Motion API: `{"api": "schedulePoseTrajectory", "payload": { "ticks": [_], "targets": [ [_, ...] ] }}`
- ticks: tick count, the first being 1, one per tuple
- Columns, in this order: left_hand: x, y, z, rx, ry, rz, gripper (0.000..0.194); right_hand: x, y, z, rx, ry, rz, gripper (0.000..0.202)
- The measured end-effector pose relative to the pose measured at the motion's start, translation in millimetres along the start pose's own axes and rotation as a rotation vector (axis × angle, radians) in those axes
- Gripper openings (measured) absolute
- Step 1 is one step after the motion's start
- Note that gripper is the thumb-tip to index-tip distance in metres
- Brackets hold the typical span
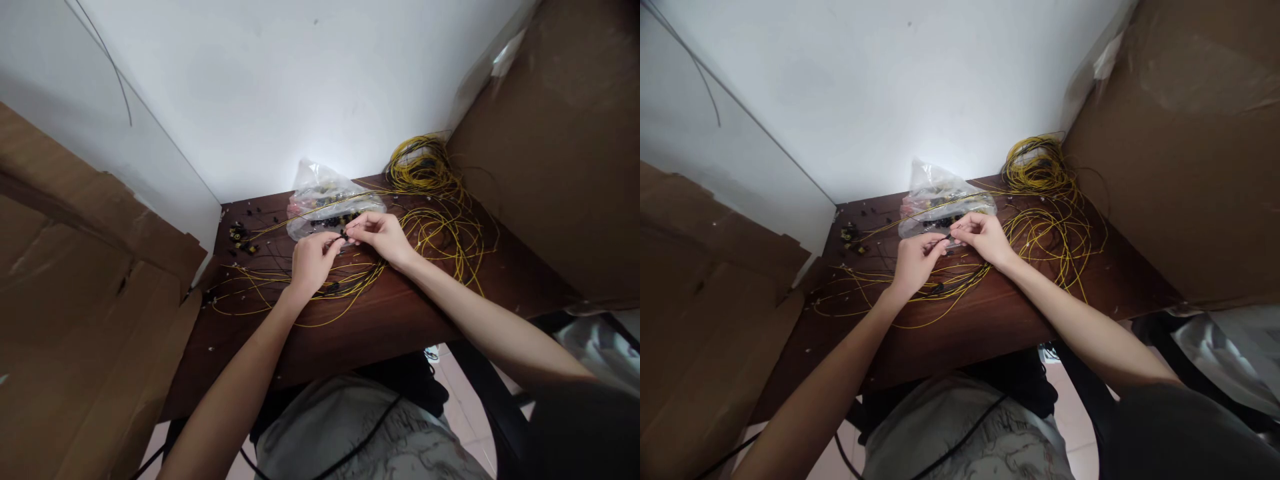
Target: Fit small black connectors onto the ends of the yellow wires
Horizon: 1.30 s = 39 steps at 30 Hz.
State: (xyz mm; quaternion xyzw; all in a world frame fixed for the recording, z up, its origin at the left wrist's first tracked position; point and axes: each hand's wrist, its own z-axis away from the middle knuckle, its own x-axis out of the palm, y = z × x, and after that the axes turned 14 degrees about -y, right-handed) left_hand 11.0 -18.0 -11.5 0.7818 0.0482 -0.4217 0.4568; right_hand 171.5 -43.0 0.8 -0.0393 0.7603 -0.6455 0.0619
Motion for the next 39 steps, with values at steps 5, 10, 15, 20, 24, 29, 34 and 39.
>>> {"api": "schedulePoseTrajectory", "payload": {
  "ticks": [5,10,15,20,24,29,34,39],
  "targets": [
    [-1.5,1.7,0.0,-0.01,-0.023,-0.007,0.02,-0.9,0.9,-0.3,0.016,-0.001,0.002,0.025],
    [-2.0,1.9,0.0,-0.018,-0.035,-0.034,0.021,-1.4,2.9,-0.9,0.01,-0.001,-0.008,0.027],
    [-1.1,1.1,0.5,-0.032,-0.042,-0.035,0.021,-0.8,3.2,-0.6,0.016,-0.014,-0.004,0.027],
    [0.0,-0.5,0.0,-0.024,-0.035,-0.026,0.021,-0.7,2.9,-0.6,0.023,-0.034,-0.001,0.029],
    [0.1,-0.1,-0.2,-0.022,-0.039,-0.021,0.021,-0.7,3.3,-0.4,0.013,-0.032,0.016,0.028],
    [-1.0,1.5,0.1,-0.029,-0.043,-0.019,0.021,-0.6,4.5,-0.4,0.018,-0.027,0.008,0.029],
    [-0.9,0.7,0.4,-0.034,-0.045,-0.017,0.021,-0.8,5.3,-0.5,0.009,-0.025,-0.035,0.03],
    [-0.1,0.3,0.3,-0.041,-0.05,-0.012,0.021,0.3,3.4,0.0,0.011,-0.02,-0.02,0.028]
  ]
}}
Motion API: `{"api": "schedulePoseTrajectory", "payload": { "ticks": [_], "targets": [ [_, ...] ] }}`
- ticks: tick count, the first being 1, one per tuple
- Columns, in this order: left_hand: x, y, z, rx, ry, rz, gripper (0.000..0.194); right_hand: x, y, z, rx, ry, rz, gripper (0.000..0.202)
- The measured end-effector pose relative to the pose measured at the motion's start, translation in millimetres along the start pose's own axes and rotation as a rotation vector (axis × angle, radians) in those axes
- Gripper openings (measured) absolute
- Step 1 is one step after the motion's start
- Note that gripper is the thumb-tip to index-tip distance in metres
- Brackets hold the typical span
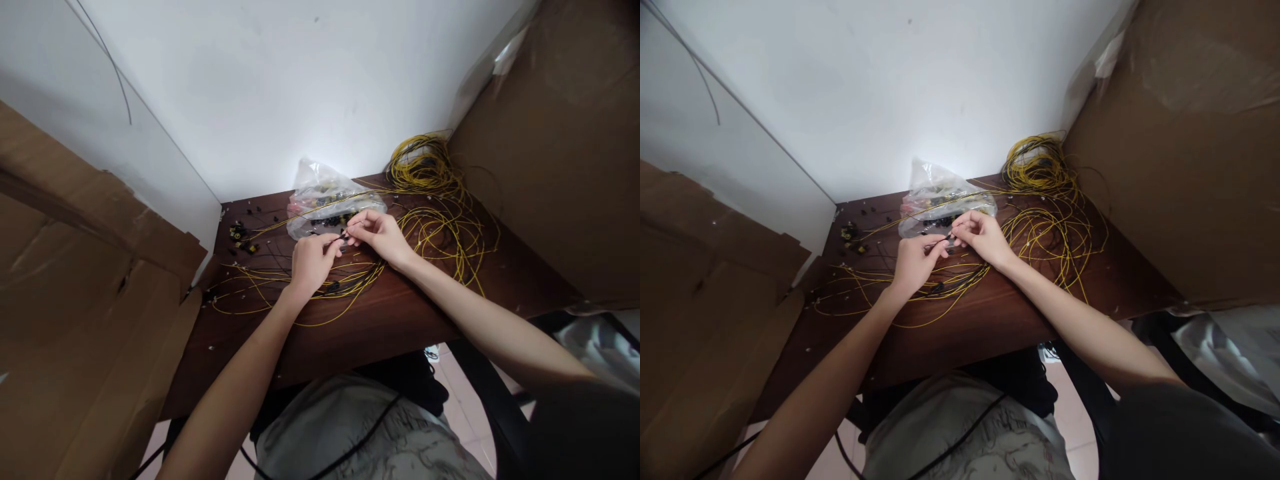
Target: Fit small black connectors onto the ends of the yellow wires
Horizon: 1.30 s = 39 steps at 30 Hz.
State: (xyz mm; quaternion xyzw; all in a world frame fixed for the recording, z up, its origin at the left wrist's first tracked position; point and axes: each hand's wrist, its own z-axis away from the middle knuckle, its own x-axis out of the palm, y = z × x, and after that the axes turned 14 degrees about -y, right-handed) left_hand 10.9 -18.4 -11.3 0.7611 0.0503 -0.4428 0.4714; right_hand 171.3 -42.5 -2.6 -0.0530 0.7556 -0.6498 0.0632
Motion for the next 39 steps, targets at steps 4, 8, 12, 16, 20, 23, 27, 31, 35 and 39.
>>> {"api": "schedulePoseTrajectory", "payload": {
  "ticks": [4,8,12,16,20,23,27,31,35,39],
  "targets": [
    [0.1,0.4,-0.1,-0.007,0.007,0.01,0.02,0.6,-1.2,-0.2,0.009,-0.021,-0.005,0.026],
    [-0.3,0.7,-0.2,-0.006,0.0,0.006,0.02,0.2,-1.2,-0.1,0.005,-0.04,0.007,0.023],
    [-1.0,1.0,-0.2,-0.017,-0.007,0.0,0.02,0.3,-1.5,0.5,0.003,-0.048,0.038,0.023],
    [-1.2,0.8,0.1,-0.004,-0.014,-0.011,0.021,0.3,-1.2,0.5,-0.003,-0.067,0.053,0.026],
    [-1.1,0.6,0.3,-0.002,-0.014,-0.01,0.021,0.3,-0.4,0.3,-0.004,-0.06,0.049,0.027],
    [-1.4,1.2,0.3,-0.004,-0.014,-0.012,0.021,0.9,-0.5,0.3,-0.011,-0.048,0.029,0.027],
    [-1.7,2.1,0.5,0.002,-0.012,-0.008,0.022,1.6,-1.2,0.5,-0.013,-0.03,0.021,0.027],
    [-1.5,1.7,0.5,-0.001,-0.012,-0.005,0.021,1.6,-1.1,0.5,-0.013,-0.031,0.016,0.027],
    [-1.7,1.6,0.2,-0.005,-0.016,-0.016,0.022,1.3,-0.9,0.6,-0.017,-0.061,0.009,0.028],
    [-2.4,2.6,0.2,-0.015,-0.025,-0.025,0.022,1.1,-1.5,0.6,-0.019,-0.074,0.057,0.026]
  ]
}}
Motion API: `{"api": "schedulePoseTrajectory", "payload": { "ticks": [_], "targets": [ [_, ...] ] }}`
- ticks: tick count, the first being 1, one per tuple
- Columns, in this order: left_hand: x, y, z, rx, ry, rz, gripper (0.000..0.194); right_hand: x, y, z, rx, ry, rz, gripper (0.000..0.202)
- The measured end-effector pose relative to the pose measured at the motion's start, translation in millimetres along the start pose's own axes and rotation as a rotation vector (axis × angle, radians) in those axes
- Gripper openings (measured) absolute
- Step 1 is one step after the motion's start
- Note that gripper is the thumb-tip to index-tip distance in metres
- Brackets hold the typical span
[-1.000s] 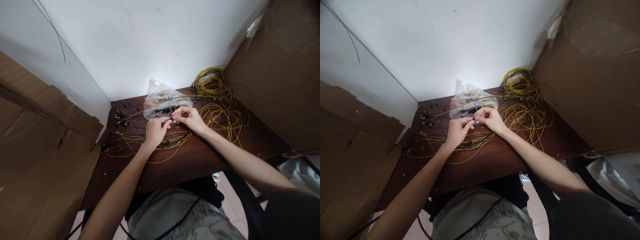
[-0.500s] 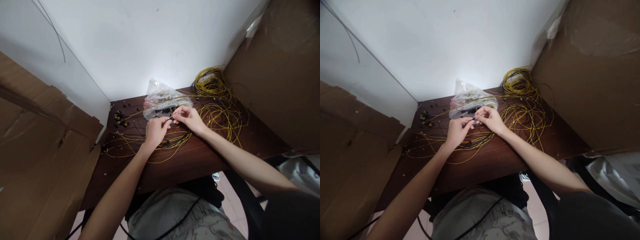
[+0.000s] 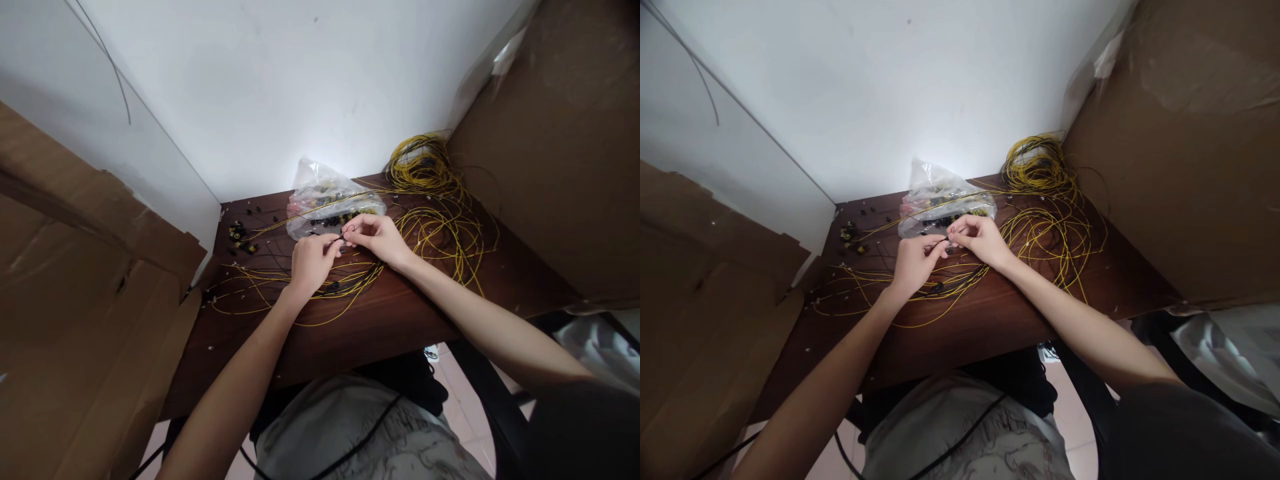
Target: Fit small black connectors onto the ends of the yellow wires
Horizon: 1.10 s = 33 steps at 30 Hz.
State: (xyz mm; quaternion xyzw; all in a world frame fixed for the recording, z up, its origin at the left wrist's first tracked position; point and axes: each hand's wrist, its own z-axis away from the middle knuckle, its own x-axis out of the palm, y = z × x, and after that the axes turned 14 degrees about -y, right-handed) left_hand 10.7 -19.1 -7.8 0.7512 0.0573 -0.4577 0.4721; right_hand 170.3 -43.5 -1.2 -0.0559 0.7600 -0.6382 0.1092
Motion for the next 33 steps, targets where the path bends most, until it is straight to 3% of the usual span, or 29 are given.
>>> {"api": "schedulePoseTrajectory", "payload": {
  "ticks": [12,22,33],
  "targets": [
    [0.7,-1.1,0.3,-0.004,0.004,0.022,0.021,-0.1,0.9,-0.5,0.005,0.03,-0.048,0.028],
    [1.5,-3.4,0.0,0.008,-0.001,0.007,0.022,-0.5,-0.7,0.3,0.02,-0.029,-0.009,0.024],
    [2.7,-3.4,0.1,0.006,0.008,0.028,0.021,-1.6,1.4,-0.6,0.046,0.033,-0.082,0.027]
  ]
}}
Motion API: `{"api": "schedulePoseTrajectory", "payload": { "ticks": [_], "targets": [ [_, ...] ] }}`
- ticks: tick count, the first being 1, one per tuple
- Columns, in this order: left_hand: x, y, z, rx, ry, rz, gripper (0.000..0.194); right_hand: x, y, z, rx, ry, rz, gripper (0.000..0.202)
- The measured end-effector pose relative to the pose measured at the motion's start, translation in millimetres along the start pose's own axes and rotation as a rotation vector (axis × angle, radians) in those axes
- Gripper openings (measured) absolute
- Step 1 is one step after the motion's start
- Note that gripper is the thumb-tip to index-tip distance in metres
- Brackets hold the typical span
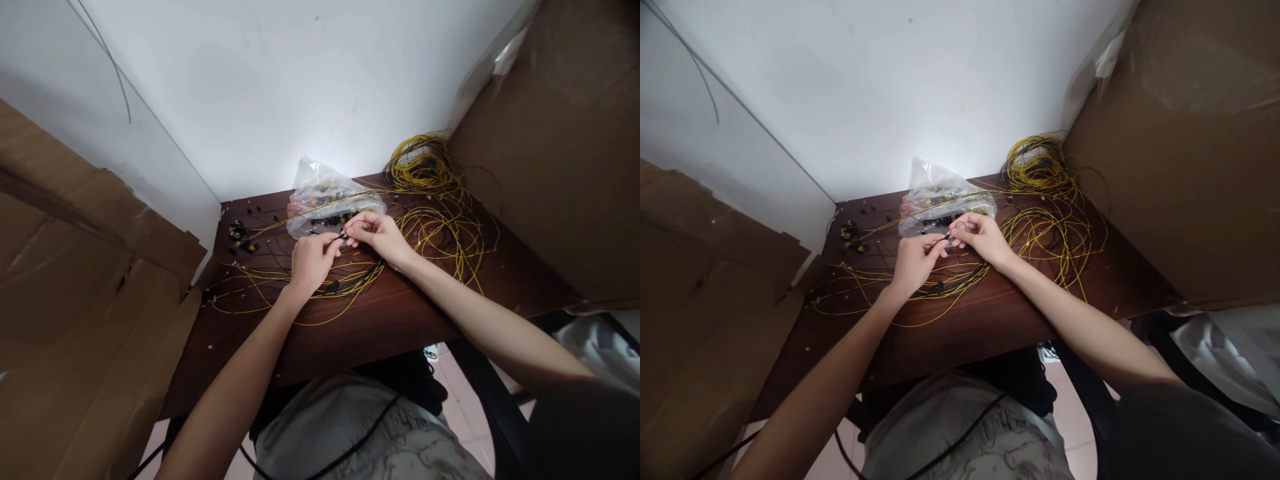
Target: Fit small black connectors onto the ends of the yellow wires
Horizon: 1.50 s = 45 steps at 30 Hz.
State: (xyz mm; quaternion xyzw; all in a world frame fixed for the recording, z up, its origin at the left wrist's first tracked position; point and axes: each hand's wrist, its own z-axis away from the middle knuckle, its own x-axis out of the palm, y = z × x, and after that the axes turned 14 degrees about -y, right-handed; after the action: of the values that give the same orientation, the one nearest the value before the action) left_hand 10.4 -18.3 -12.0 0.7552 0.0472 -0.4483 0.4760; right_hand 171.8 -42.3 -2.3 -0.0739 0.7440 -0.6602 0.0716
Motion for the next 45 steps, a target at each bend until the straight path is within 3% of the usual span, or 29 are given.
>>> {"api": "schedulePoseTrajectory", "payload": {
  "ticks": [5,14,16,20,24,31,35,45],
  "targets": [
    [2.1,-1.4,-1.3,0.062,0.077,-0.035,0.017,1.0,-2.2,0.3,-0.008,0.032,-0.03,0.026],
    [-6.0,3.5,-3.3,0.278,0.443,-0.162,0.016,-4.1,0.0,-0.8,-0.011,0.17,-0.242,0.025],
    [-6.8,5.4,-2.3,0.339,0.429,-0.157,0.014,-5.2,-0.1,-1.3,-0.015,0.188,-0.278,0.024],
    [-4.4,9.1,0.5,0.425,0.234,-0.143,0.013,-5.9,-2.1,-1.8,-0.033,0.193,-0.313,0.02],
    [-0.4,8.1,0.7,0.359,0.121,-0.133,0.017,-5.1,-4.9,-1.1,-0.065,0.164,-0.329,0.018],
    [2.2,-0.4,-6.3,0.082,0.195,0.247,0.02,-2.7,-4.5,-0.5,-0.081,0.096,-0.312,0.019],
    [2.3,2.1,-7.8,0.046,0.165,0.432,0.02,-2.3,-3.6,-0.5,-0.084,0.058,-0.276,0.019],
    [2.5,0.1,-7.6,0.038,0.151,0.393,0.014,-1.8,-1.7,0.0,-0.027,0.038,-0.204,0.024]
  ]
}}
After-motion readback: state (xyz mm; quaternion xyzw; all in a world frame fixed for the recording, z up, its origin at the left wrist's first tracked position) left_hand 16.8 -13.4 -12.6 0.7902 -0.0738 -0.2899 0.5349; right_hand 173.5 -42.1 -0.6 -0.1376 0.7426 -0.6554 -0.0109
